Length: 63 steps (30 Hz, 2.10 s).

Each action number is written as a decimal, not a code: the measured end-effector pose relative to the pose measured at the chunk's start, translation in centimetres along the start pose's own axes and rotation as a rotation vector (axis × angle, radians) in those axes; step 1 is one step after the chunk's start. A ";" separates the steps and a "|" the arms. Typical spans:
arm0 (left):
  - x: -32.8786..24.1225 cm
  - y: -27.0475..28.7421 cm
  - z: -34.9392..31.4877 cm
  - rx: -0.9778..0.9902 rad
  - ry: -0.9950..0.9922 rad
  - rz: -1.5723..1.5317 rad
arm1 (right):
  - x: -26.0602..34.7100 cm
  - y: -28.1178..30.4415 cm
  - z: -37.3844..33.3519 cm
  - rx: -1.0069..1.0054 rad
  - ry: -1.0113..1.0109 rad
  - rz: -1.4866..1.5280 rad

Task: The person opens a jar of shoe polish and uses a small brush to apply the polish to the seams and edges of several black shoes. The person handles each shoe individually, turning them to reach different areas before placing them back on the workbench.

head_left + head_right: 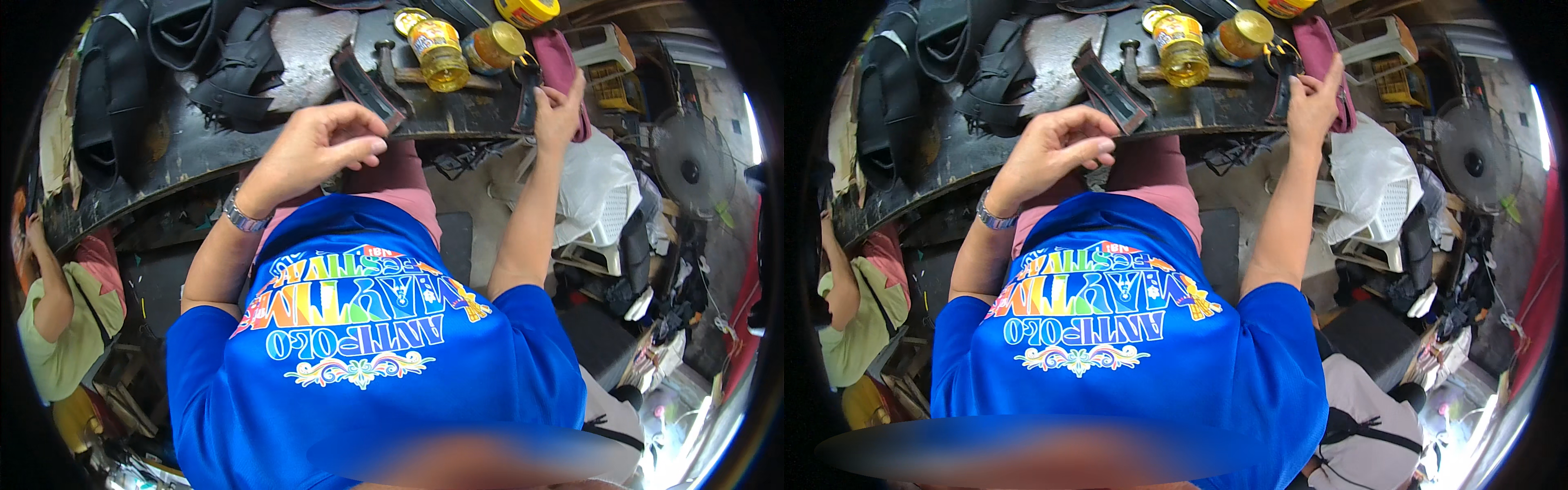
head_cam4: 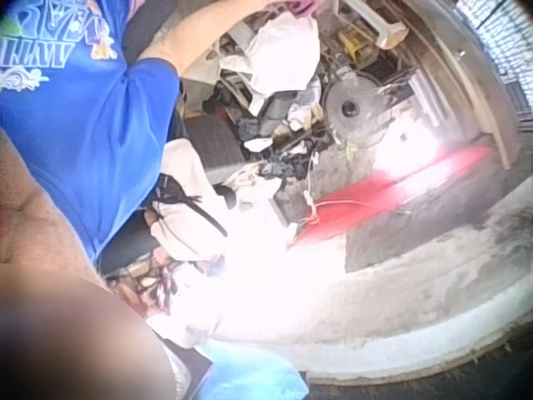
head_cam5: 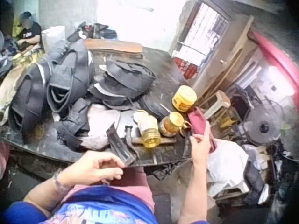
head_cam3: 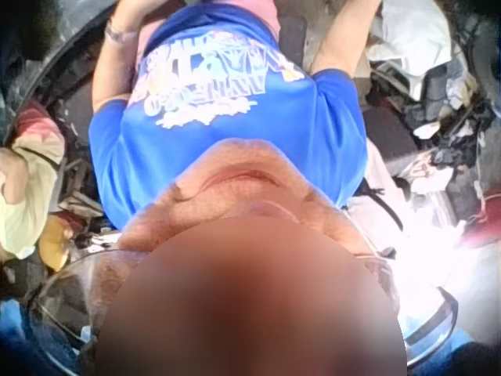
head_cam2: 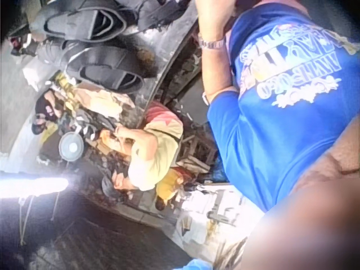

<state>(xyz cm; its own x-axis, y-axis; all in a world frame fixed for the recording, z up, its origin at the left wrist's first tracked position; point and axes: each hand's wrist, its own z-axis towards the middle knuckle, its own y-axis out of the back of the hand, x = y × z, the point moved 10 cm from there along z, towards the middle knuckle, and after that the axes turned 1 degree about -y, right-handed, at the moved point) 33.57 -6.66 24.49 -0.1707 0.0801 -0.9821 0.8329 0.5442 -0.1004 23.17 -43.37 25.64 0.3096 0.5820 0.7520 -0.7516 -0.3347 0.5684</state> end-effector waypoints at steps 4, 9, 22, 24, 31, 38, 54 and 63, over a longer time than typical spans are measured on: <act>-3.4 7.4 0.3 -0.261 -0.129 0.241 | 5.2 2.4 -2.9 -0.169 0.187 -0.020; -9.1 11.9 3.2 -0.588 -0.432 1.017 | 8.9 -0.1 -6.2 0.030 0.193 0.218; -8.3 8.1 11.4 -0.393 -0.773 1.627 | 12.2 -1.6 -10.0 0.104 0.330 0.342; -9.4 8.2 10.6 -0.440 -0.778 1.586 | 11.1 -0.3 -9.6 0.042 0.307 0.313; -15.4 4.7 2.7 -0.673 -0.912 1.399 | 7.9 2.3 -8.5 -0.006 0.087 0.646; -11.2 -7.5 2.1 -0.346 -1.207 1.350 | 7.9 -0.4 -7.6 0.235 -0.156 1.044; -7.7 -11.6 5.0 -0.255 -1.077 1.284 | 2.5 2.2 -5.4 0.055 -0.091 0.729; -6.0 -11.5 4.4 -0.102 -0.929 1.165 | -0.5 4.0 -0.1 -0.198 0.066 0.266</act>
<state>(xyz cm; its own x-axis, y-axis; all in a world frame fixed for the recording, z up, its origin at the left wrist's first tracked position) 27.34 -17.13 30.84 0.9671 -0.0254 -0.2532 0.2160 0.6077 0.7642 19.93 -44.89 27.51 0.0541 0.5422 0.8385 -0.9016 -0.3345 0.2744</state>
